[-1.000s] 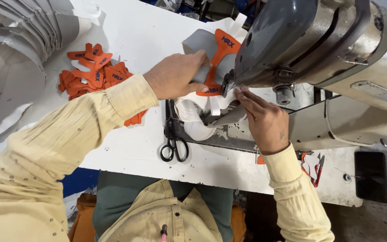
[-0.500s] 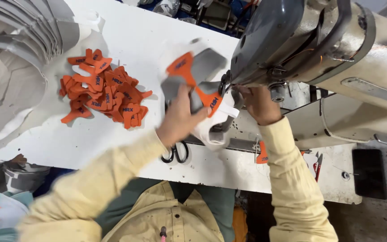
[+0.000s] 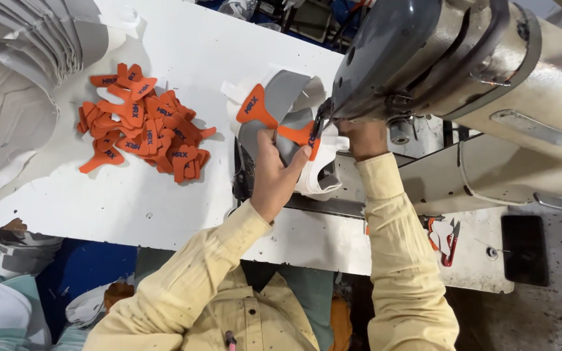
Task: The person uses a sewing machine to stitch orange fabric pieces onto white shoe parts. They repeatedly pick up the shoe parts, align the orange pieces, sew them, and then use scissors to trim the excess thread.
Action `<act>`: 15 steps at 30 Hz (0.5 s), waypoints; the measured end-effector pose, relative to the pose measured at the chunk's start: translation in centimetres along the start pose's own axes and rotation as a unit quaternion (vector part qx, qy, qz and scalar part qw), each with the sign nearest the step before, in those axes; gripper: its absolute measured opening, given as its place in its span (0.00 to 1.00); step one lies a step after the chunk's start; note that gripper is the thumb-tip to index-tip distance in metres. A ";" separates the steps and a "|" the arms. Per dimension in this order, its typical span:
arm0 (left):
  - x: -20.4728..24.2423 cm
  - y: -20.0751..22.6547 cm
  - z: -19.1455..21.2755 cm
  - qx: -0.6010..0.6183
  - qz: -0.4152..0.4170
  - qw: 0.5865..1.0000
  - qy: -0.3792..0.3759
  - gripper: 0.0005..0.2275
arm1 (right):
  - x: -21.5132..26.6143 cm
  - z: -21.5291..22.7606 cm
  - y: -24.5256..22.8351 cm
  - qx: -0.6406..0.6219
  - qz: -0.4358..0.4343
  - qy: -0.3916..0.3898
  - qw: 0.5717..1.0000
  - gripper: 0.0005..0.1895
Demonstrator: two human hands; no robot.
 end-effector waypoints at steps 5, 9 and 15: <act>-0.5 -0.3 -0.6 -0.022 -0.038 0.999 0.023 0.21 | 4.6 2.0 -2.3 -0.185 -0.301 0.135 0.926 0.08; -0.4 0.1 -0.6 -0.032 -0.069 0.997 0.031 0.22 | 12.7 3.0 -11.5 -0.303 -0.403 0.305 0.808 0.10; 0.0 -0.5 -0.3 -0.007 -0.057 0.998 0.002 0.21 | 16.8 -3.8 -22.0 -0.252 -0.320 -0.030 0.913 0.21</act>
Point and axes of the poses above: each hand's wrist, its own x-axis away from the middle knuckle, its own z-axis out of the back of the hand, y = z × x, the point moved 2 cm from there along -x, towards the middle knuckle, and after that the axes turned 12 degrees about y, right-handed, at the moved point
